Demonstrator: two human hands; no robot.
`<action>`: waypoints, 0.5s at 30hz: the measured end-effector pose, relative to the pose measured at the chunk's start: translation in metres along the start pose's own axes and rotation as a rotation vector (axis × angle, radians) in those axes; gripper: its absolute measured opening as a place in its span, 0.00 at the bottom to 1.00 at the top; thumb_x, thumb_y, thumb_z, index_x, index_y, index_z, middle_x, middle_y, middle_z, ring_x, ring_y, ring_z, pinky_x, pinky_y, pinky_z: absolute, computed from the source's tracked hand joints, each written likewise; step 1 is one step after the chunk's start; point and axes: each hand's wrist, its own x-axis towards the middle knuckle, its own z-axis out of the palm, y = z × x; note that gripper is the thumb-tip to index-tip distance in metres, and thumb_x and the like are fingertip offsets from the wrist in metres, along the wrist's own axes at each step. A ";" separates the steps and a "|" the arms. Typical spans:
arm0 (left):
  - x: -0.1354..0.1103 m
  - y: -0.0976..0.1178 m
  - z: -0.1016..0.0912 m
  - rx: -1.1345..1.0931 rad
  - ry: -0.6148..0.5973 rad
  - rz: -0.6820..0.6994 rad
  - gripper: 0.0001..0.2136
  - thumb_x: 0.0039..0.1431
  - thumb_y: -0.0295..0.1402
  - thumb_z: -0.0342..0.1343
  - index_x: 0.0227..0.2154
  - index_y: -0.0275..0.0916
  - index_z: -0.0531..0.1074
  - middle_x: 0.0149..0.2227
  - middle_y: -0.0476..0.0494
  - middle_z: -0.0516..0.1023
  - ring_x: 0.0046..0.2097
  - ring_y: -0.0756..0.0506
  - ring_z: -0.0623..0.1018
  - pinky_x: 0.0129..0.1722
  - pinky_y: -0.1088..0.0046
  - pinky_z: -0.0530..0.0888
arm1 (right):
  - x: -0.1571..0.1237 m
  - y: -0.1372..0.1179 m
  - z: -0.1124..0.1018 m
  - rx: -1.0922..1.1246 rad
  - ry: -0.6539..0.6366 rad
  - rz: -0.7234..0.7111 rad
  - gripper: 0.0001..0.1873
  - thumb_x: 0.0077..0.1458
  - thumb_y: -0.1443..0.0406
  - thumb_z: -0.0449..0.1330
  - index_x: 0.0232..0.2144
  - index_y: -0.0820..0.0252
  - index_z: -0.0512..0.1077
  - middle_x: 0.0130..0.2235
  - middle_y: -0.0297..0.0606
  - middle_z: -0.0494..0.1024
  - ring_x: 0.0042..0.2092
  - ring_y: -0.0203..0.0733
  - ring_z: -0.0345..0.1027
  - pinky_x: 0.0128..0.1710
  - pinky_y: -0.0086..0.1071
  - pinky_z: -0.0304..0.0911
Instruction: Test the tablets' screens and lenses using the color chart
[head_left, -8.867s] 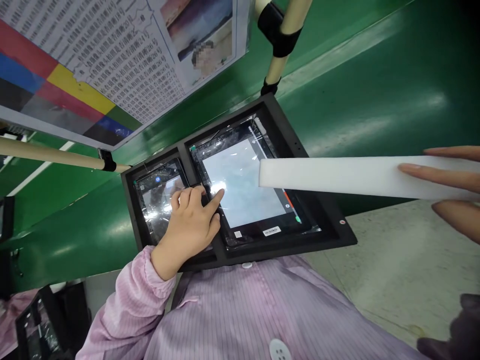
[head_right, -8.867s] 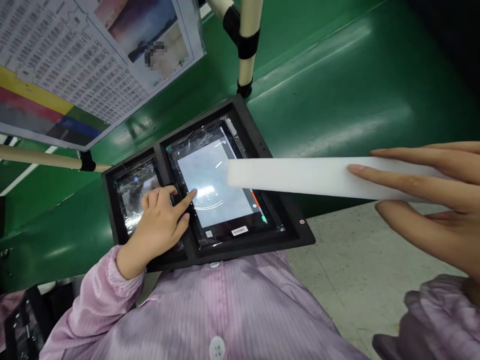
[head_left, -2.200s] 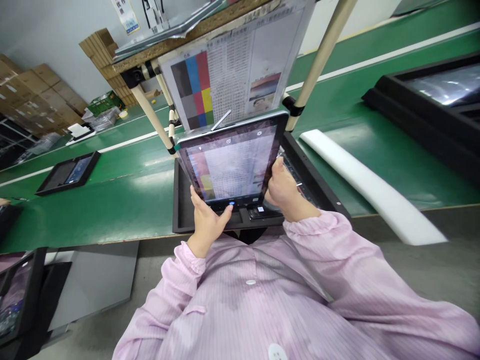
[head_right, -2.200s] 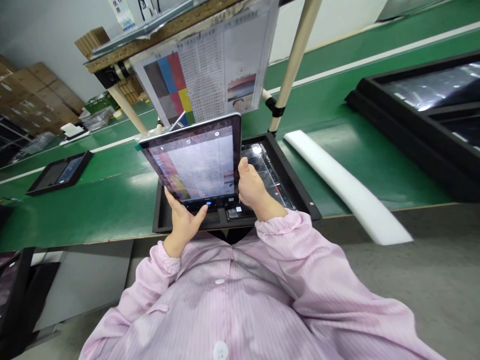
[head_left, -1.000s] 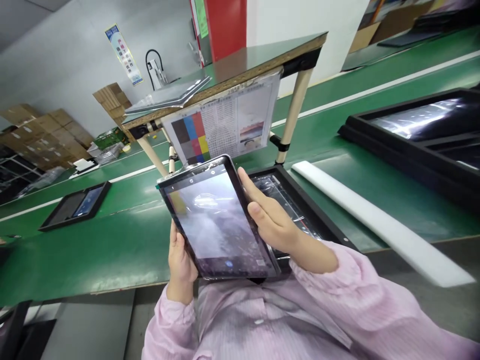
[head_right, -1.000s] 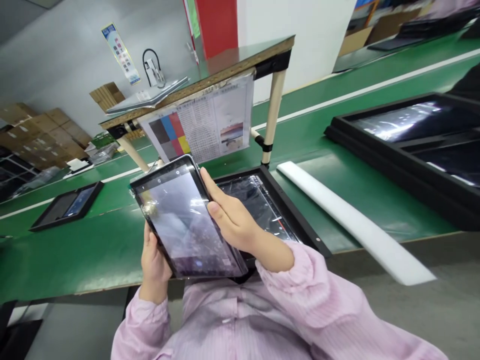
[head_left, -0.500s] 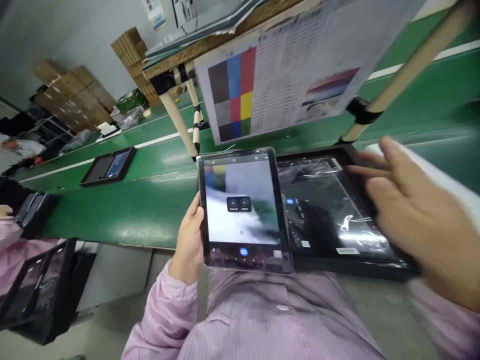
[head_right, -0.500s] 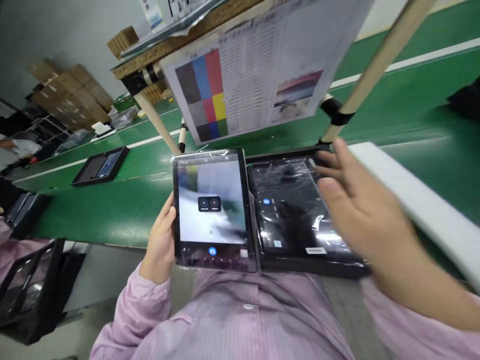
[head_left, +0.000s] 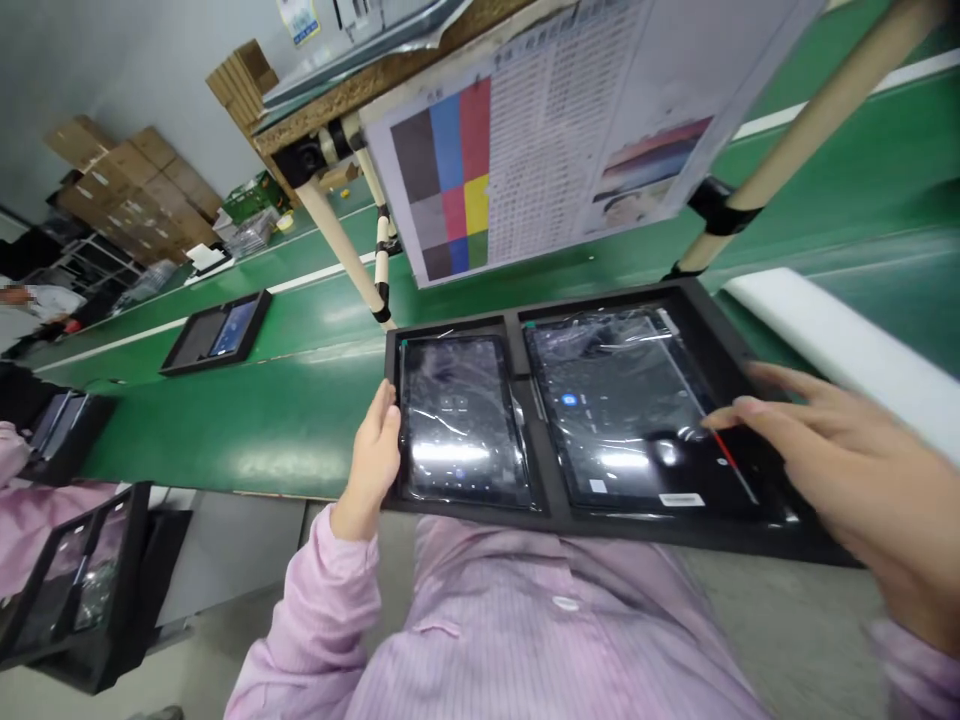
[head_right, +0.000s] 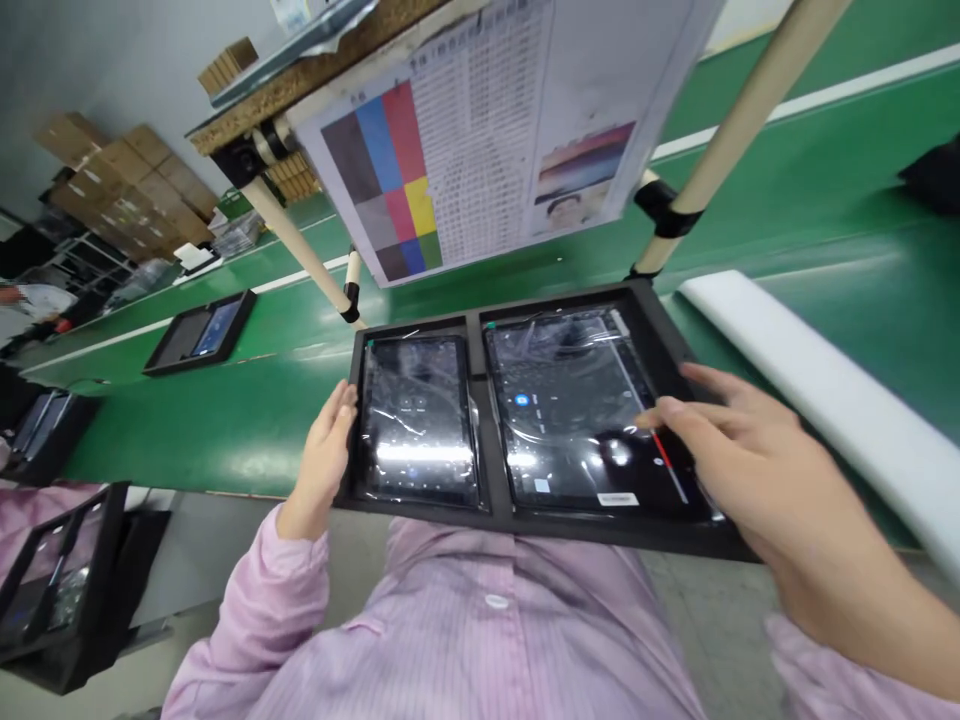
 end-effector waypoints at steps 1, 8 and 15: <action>-0.007 0.002 -0.003 0.068 0.011 0.082 0.24 0.67 0.41 0.57 0.63 0.42 0.67 0.67 0.39 0.67 0.68 0.43 0.66 0.70 0.62 0.59 | 0.000 -0.011 -0.006 0.052 -0.005 0.003 0.32 0.46 0.42 0.44 0.30 0.52 0.81 0.60 0.36 0.68 0.63 0.48 0.63 0.64 0.46 0.61; -0.057 0.012 -0.013 0.455 -0.047 0.422 0.14 0.71 0.38 0.49 0.53 0.42 0.74 0.53 0.39 0.79 0.57 0.43 0.76 0.60 0.60 0.71 | 0.017 -0.017 -0.007 -0.392 -0.149 0.192 0.43 0.51 0.45 0.42 0.51 0.68 0.79 0.69 0.49 0.52 0.72 0.52 0.39 0.71 0.48 0.44; -0.059 -0.001 -0.004 0.545 -0.153 0.609 0.11 0.69 0.28 0.50 0.47 0.39 0.76 0.45 0.40 0.82 0.54 0.42 0.77 0.55 0.59 0.75 | 0.091 -0.037 0.002 -0.396 -0.251 0.151 0.33 0.64 0.52 0.48 0.68 0.55 0.63 0.72 0.34 0.39 0.74 0.49 0.31 0.74 0.51 0.34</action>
